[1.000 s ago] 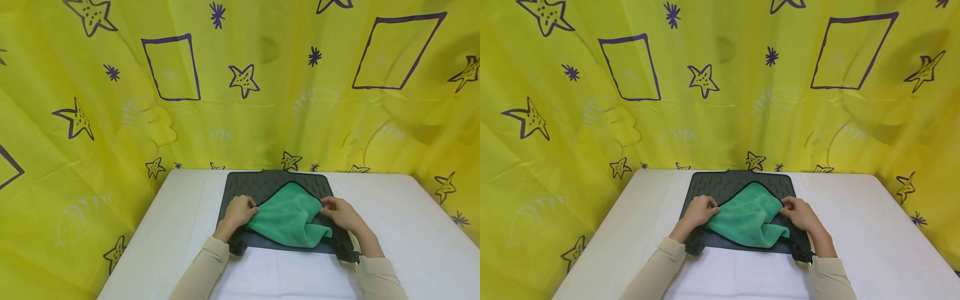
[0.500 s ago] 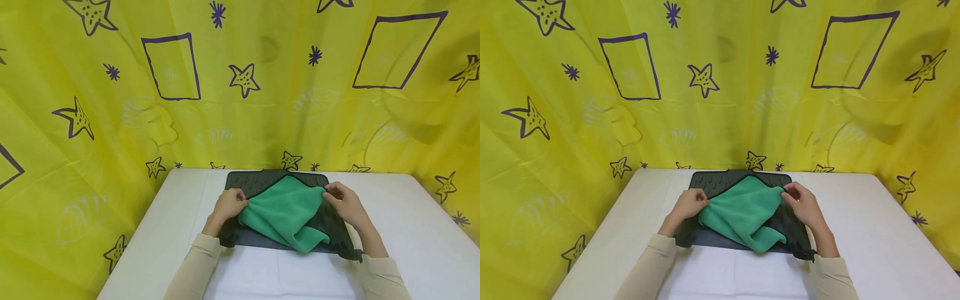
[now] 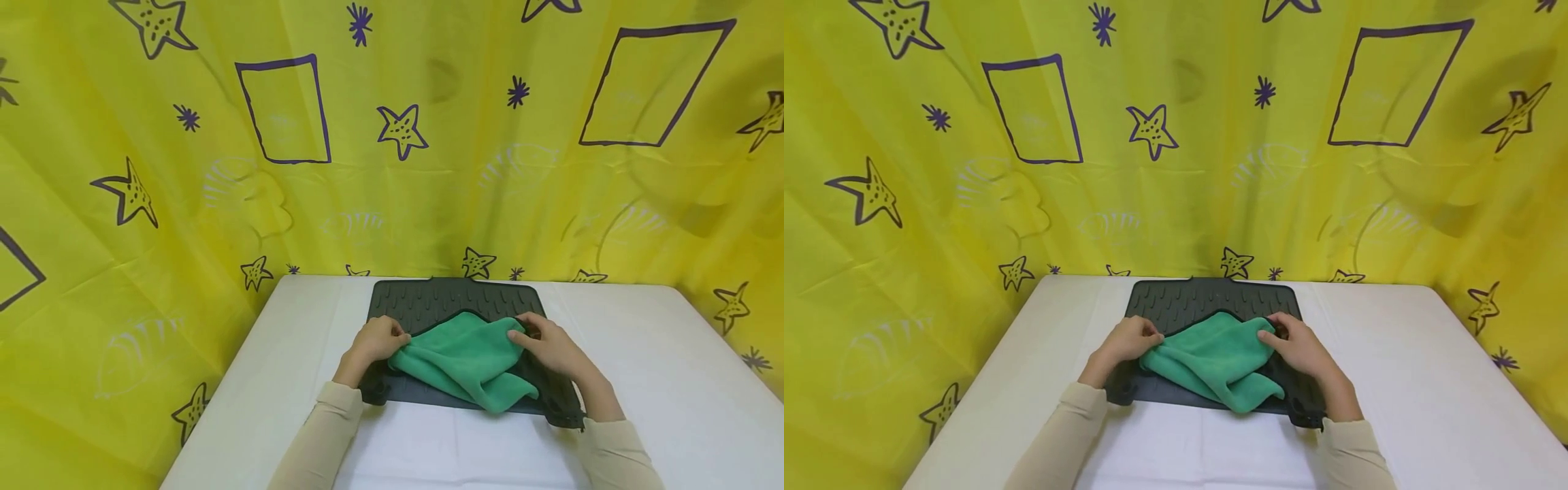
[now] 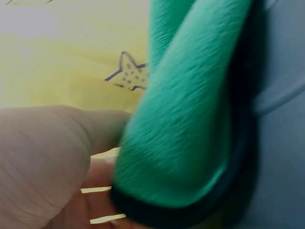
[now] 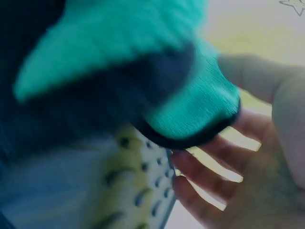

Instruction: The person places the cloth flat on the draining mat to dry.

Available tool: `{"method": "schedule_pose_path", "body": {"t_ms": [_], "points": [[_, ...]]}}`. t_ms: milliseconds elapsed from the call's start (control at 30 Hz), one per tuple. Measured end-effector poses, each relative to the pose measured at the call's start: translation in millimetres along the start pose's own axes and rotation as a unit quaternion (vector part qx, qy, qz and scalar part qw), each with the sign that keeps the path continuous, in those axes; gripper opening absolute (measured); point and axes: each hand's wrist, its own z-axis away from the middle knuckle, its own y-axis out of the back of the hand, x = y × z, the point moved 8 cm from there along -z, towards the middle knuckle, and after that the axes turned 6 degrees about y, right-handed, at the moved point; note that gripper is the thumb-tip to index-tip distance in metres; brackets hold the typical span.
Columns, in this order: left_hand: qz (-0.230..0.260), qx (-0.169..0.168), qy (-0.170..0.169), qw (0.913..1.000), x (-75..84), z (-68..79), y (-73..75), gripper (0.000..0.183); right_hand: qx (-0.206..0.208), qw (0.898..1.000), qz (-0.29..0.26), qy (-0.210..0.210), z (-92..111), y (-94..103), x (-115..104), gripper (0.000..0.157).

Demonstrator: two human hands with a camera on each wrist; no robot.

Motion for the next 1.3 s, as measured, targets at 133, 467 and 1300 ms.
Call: {"method": "schedule_pose_path", "body": {"t_ms": [133, 467, 1300], "points": [[0.0, 0.026, 0.001, 0.9997, 3.3, -3.7, -9.1, 0.021, -0.044, 0.999, -0.027, 0.01, 5.1, -1.0, 7.0, 0.057], [-0.002, 0.089, -0.012, 0.9959, 11.4, -4.7, -11.7, 0.013, -0.044, 0.998, 0.032, 0.009, 4.5, -3.2, 25.2, 0.031], [0.091, 0.181, 0.043, 0.9784, -11.7, -4.6, 29.1, 0.013, 0.193, 0.98, 0.024, 0.046, 8.1, 41.9, -5.4, 0.023]]}}
